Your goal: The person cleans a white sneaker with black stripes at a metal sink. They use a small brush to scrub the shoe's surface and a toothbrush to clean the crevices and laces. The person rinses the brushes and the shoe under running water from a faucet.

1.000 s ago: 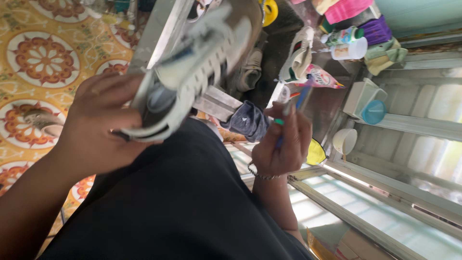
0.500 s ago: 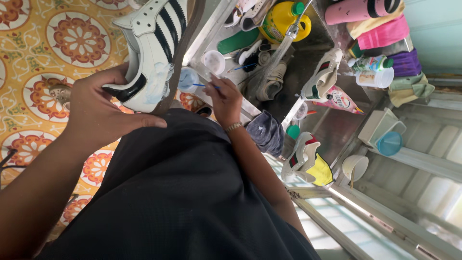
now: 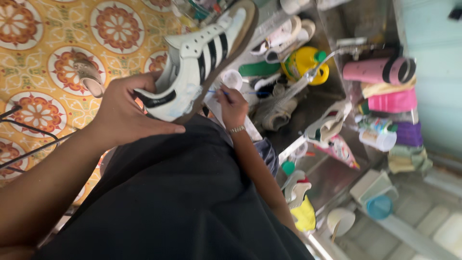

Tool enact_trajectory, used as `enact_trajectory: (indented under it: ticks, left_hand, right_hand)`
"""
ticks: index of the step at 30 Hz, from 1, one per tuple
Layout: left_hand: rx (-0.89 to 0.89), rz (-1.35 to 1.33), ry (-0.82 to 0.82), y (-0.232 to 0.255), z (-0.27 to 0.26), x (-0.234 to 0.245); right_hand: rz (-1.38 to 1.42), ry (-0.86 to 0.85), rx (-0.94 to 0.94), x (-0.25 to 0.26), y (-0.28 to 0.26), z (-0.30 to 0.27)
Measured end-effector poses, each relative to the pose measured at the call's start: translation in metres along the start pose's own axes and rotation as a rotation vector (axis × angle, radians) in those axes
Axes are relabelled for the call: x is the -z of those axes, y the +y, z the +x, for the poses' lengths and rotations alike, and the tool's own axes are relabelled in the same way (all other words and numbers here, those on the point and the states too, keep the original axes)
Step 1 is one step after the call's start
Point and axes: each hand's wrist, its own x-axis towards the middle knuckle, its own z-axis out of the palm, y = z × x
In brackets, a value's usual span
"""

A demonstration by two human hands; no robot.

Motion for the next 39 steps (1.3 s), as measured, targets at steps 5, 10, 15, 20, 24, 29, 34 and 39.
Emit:
enact_trajectory:
  ticks: [5,10,15,20,24,29,34,39]
  left_hand:
    - [-0.155,-0.010,0.021,0.019,-0.009,-0.010]
    - [-0.314,0.165,0.110,0.041,-0.014,-0.027]
    - [-0.342,0.413,0.149,0.059,-0.020,-0.049]
    - [-0.503,0.505,0.219,0.074,-0.027,-0.073]
    - [-0.546,0.558,0.258,0.079,-0.035,-0.087]
    - [-0.590,0.629,0.258,0.086,-0.040,-0.095]
    - [-0.637,0.732,0.283,0.085,-0.040,-0.093]
    - [-0.646,0.760,0.251,0.085,-0.036,-0.084]
  right_hand:
    - [0.312,0.198,-0.052,0.045,-0.004,-0.004]
    - [0.922,0.297,0.008,0.108,-0.056,-0.014]
    - [1.183,0.137,0.260,0.158,-0.138,-0.032]
    - [1.157,0.074,0.366,0.155,-0.178,-0.042]
    - [1.134,0.090,0.326,0.149,-0.186,-0.038]
    - [1.105,0.028,0.344,0.152,-0.193,-0.046]
    - [0.982,0.114,0.399,0.158,-0.193,-0.045]
    - [0.979,0.191,0.478,0.161,-0.202,-0.047]
